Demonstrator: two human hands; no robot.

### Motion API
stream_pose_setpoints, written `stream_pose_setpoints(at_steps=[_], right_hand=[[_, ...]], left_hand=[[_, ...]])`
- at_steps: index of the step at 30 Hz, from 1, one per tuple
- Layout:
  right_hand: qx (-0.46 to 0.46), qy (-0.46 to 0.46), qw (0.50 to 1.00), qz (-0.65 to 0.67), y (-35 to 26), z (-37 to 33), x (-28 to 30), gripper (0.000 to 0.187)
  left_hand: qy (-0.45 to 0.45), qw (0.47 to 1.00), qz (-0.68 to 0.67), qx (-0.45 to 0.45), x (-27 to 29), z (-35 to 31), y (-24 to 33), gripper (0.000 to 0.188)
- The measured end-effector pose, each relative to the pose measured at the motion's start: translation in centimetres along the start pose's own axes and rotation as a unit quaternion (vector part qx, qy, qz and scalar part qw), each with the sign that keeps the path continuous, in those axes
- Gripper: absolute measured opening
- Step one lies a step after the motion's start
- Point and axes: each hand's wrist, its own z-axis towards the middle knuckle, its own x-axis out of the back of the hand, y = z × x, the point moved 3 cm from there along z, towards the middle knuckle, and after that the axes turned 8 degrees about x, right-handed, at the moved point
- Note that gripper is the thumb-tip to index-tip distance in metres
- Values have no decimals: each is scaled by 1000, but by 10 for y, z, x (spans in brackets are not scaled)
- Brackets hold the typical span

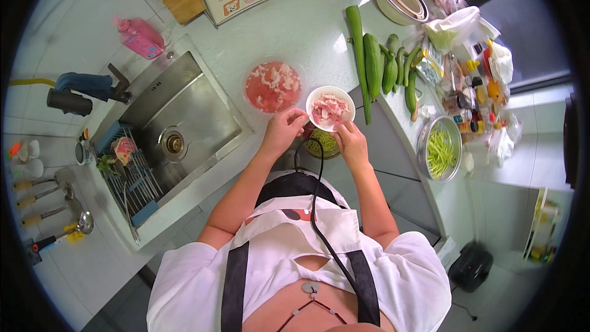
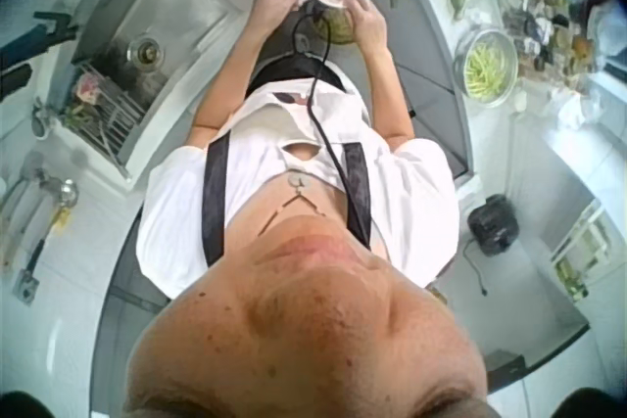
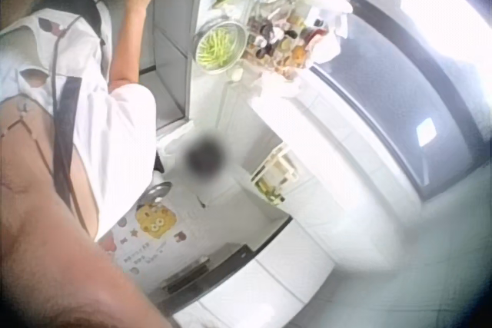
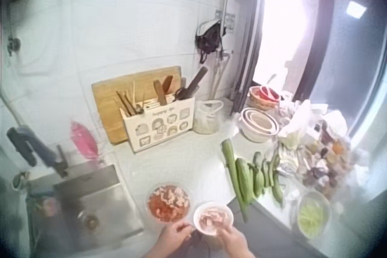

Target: The person washes their hands at a sink, then picks up pieces of meat from a bowl, shreds them by hand, and places the shredded pieces into a smaller bowl.

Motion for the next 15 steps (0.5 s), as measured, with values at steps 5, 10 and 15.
stream_pose_setpoints(at_steps=[5,10,15], right_hand=[[-7,23,999,43,48,38,-6,13],[-9,34,996,77,66,65,-14,13],[-55,7,992,114,65,79,-20,15]], left_hand=[[39,999,26,12,-8,35,5,13],[66,998,11,22,-8,43,22,14],[130,991,0,29,18,43,18,13]])
